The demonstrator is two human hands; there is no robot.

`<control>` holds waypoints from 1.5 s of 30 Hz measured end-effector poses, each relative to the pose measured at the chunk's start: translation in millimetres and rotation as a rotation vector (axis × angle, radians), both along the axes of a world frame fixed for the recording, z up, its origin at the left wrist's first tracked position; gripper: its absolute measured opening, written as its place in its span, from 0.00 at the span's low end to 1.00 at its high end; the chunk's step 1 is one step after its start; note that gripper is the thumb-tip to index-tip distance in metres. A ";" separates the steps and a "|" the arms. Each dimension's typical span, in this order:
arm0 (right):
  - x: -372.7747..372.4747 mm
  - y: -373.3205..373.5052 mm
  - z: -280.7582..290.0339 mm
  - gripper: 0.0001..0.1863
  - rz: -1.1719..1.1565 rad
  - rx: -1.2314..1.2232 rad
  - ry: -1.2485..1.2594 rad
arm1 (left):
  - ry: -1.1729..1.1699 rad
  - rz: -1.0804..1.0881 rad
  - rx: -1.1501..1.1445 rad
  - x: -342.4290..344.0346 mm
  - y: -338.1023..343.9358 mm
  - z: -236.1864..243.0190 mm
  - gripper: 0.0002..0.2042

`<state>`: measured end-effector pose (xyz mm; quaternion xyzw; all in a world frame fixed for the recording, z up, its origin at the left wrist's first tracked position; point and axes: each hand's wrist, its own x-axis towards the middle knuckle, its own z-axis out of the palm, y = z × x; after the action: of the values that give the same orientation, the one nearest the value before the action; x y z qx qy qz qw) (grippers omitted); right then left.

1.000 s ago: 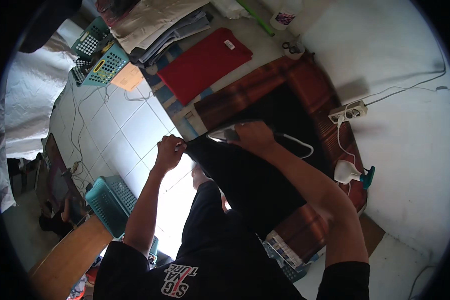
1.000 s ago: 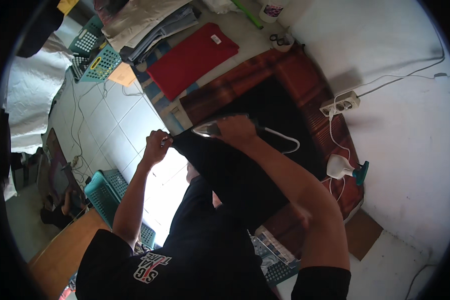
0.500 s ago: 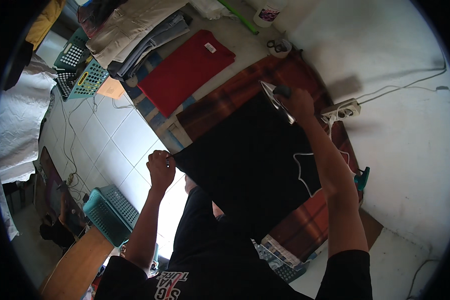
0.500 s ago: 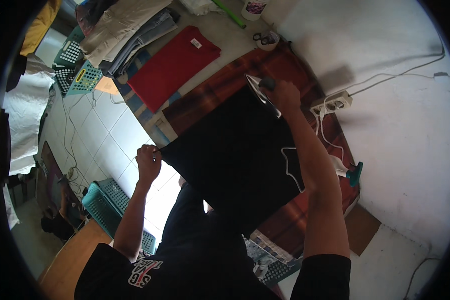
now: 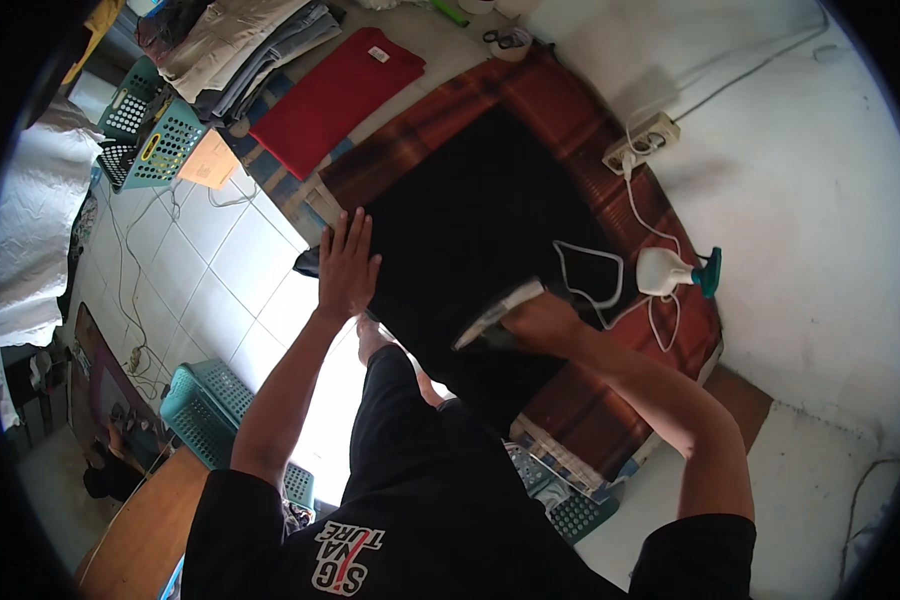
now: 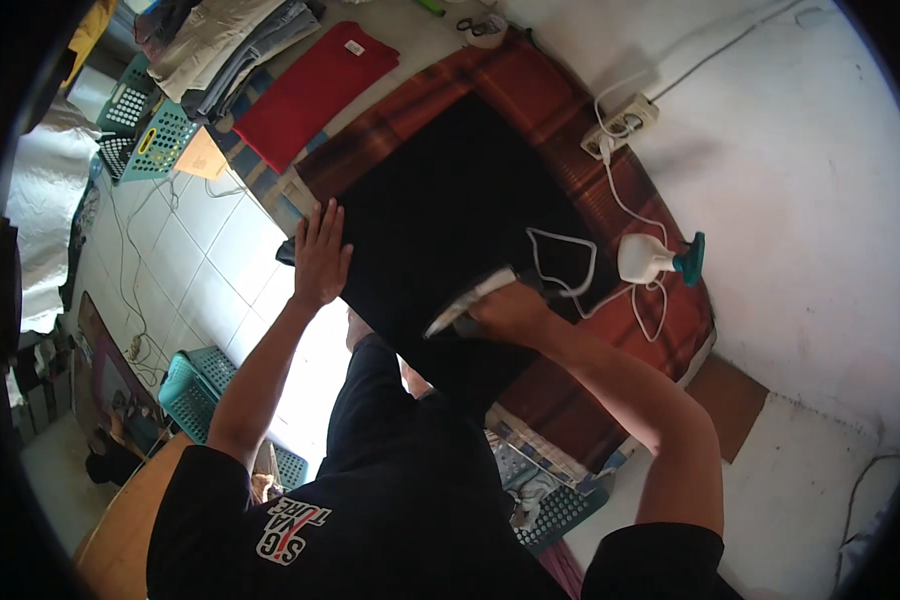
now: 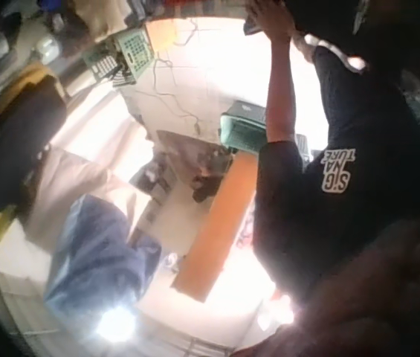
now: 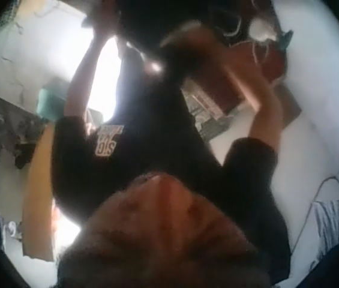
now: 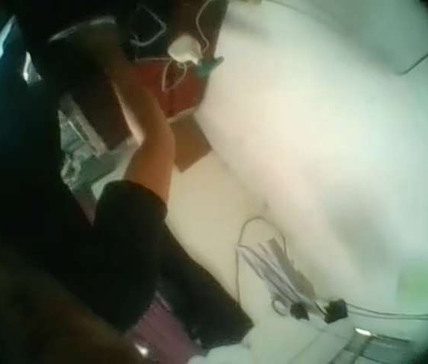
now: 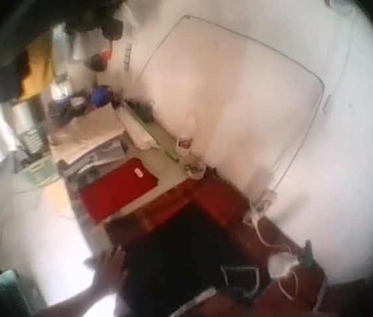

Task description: The person irons a pair of light-colored trousers on a padded surface using an iron and a spray bottle, then picks up a black garment and irons it.

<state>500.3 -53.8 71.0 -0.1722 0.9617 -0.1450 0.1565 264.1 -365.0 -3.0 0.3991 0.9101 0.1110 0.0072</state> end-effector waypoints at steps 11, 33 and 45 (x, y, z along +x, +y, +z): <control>182.4 -4.2 47.3 0.26 -0.312 0.046 -0.126 | 0.074 -0.066 0.076 47.4 32.9 2.2 0.33; 123.0 -91.8 12.4 0.25 -0.880 0.054 -0.131 | 0.102 0.129 0.106 -7.9 103.5 12.8 0.29; 110.4 -83.9 20.7 0.21 -0.935 0.053 -0.164 | 0.208 0.018 0.153 -81.2 123.3 -14.0 0.10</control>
<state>610.7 -137.7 91.7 0.2952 0.9239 -0.1887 0.1541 182.9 -241.8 -17.0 0.3998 0.8983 0.1384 -0.1187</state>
